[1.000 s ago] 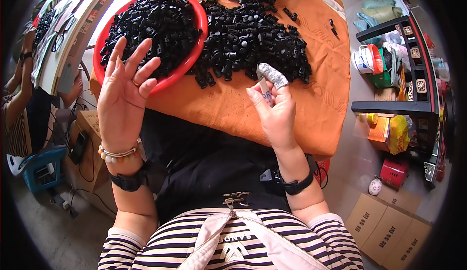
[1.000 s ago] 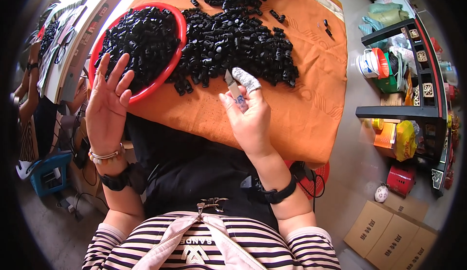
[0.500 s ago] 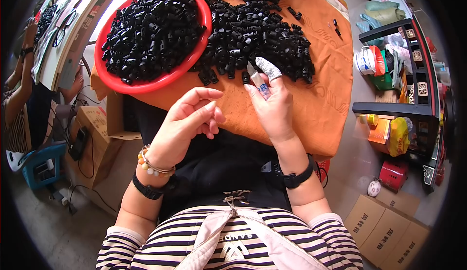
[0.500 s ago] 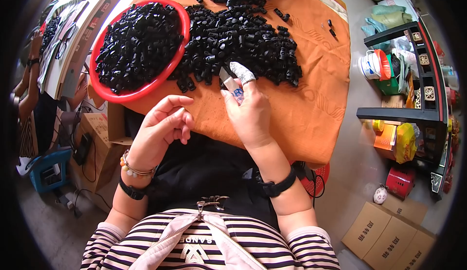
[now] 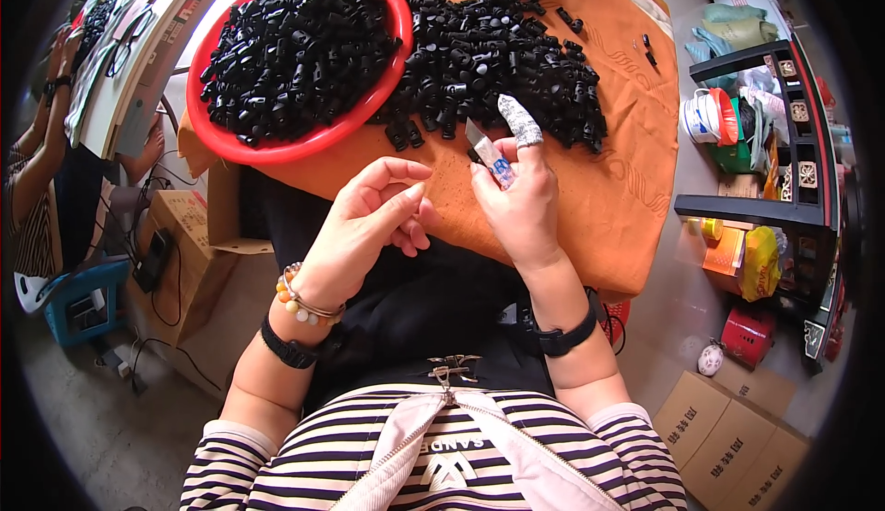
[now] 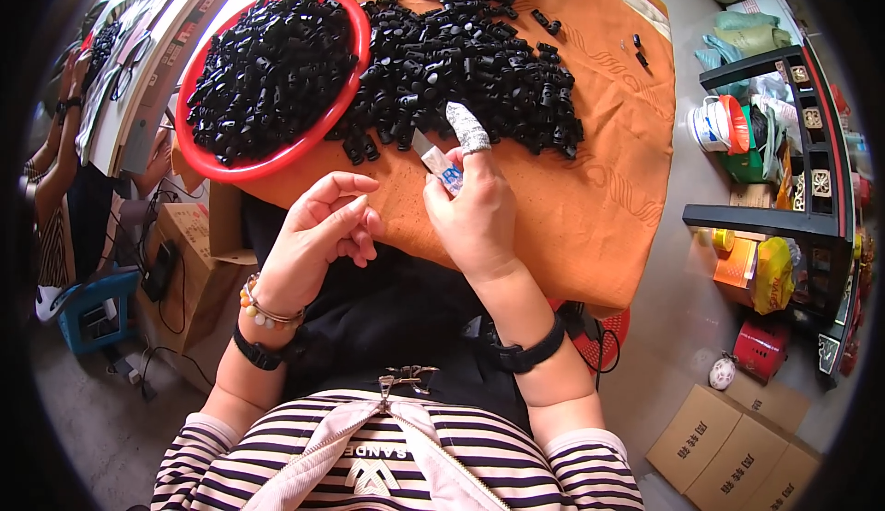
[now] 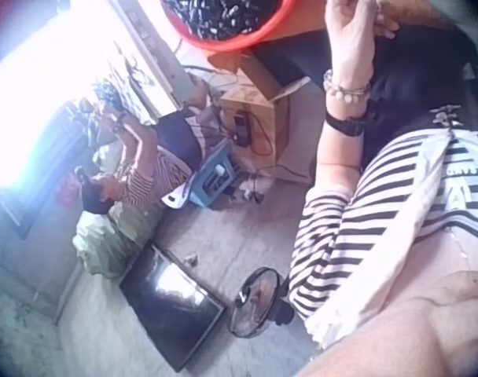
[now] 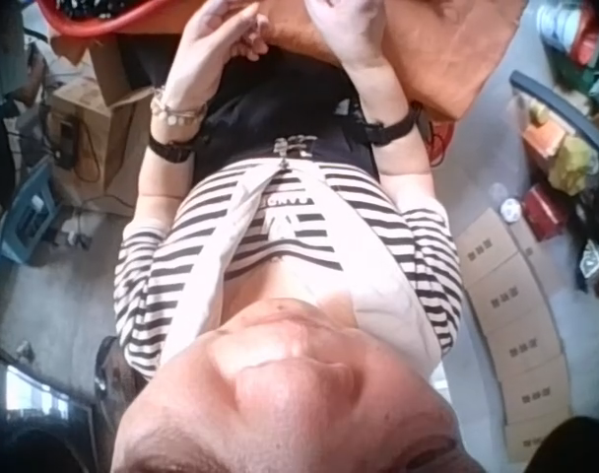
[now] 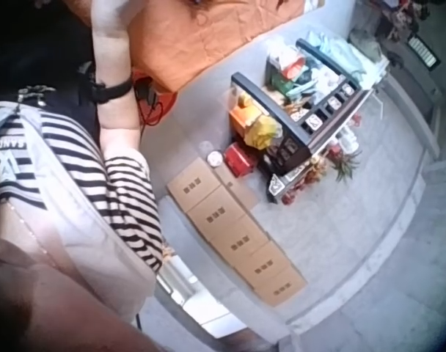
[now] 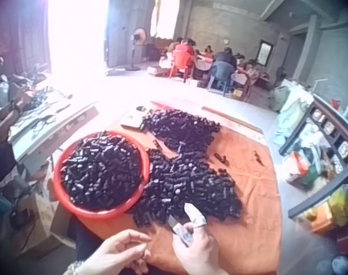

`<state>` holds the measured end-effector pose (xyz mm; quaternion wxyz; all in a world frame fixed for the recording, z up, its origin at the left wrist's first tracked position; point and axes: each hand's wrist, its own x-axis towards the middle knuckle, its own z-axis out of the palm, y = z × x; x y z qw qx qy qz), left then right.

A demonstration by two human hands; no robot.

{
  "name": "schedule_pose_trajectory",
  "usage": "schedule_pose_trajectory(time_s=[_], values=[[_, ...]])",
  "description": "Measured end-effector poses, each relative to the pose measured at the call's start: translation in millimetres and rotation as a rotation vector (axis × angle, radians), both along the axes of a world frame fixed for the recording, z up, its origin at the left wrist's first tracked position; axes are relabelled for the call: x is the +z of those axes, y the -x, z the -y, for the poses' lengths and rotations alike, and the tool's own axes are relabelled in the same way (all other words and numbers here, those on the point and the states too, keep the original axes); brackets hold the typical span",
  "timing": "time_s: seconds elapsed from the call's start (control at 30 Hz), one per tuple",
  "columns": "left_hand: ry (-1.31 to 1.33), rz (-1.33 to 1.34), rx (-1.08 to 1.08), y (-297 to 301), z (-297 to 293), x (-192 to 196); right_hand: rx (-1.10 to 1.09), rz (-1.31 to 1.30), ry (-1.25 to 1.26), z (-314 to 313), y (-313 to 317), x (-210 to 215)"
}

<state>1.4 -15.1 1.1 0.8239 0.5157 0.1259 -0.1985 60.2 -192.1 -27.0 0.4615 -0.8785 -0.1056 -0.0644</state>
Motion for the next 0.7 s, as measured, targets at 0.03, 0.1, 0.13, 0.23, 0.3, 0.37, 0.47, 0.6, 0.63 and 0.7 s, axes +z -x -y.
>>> schedule_pose_trajectory(time_s=[0.03,0.1,0.13,0.23,0.3,0.37,0.47,0.6,0.63,0.7], values=[[-0.011,-0.004,-0.009,0.0,0.0,-0.3,0.003,-0.003,0.000,0.9,1.5,0.4],[-0.021,-0.003,-0.004,0.8,1.3,-0.5,0.038,-0.101,-0.044,1.7,4.6,1.6],[-0.030,0.001,-0.003,1.0,2.3,-0.7,0.042,-0.103,-0.043,0.3,7.3,4.8],[-0.010,-0.003,0.039,0.6,9.0,4.0,0.111,-0.221,-0.273,-4.7,17.8,20.7],[0.031,-0.006,0.054,0.3,12.8,4.0,0.223,-0.304,-0.407,-7.2,24.2,27.4],[0.121,0.003,0.056,1.9,10.0,-3.8,0.261,-0.364,-0.452,-13.9,31.2,37.8],[0.258,0.028,0.012,3.1,4.4,-3.0,0.298,-0.464,-0.568,-16.2,34.3,44.0],[0.350,0.000,0.076,2.5,1.7,-1.2,0.421,-0.410,-0.684,-14.0,34.8,46.1],[0.376,-0.003,0.084,1.4,0.3,0.5,0.411,-0.350,-0.616,-12.7,33.9,46.0],[0.394,-0.001,0.102,1.2,-0.7,4.3,0.403,-0.290,-0.548,-9.3,32.8,45.2]])
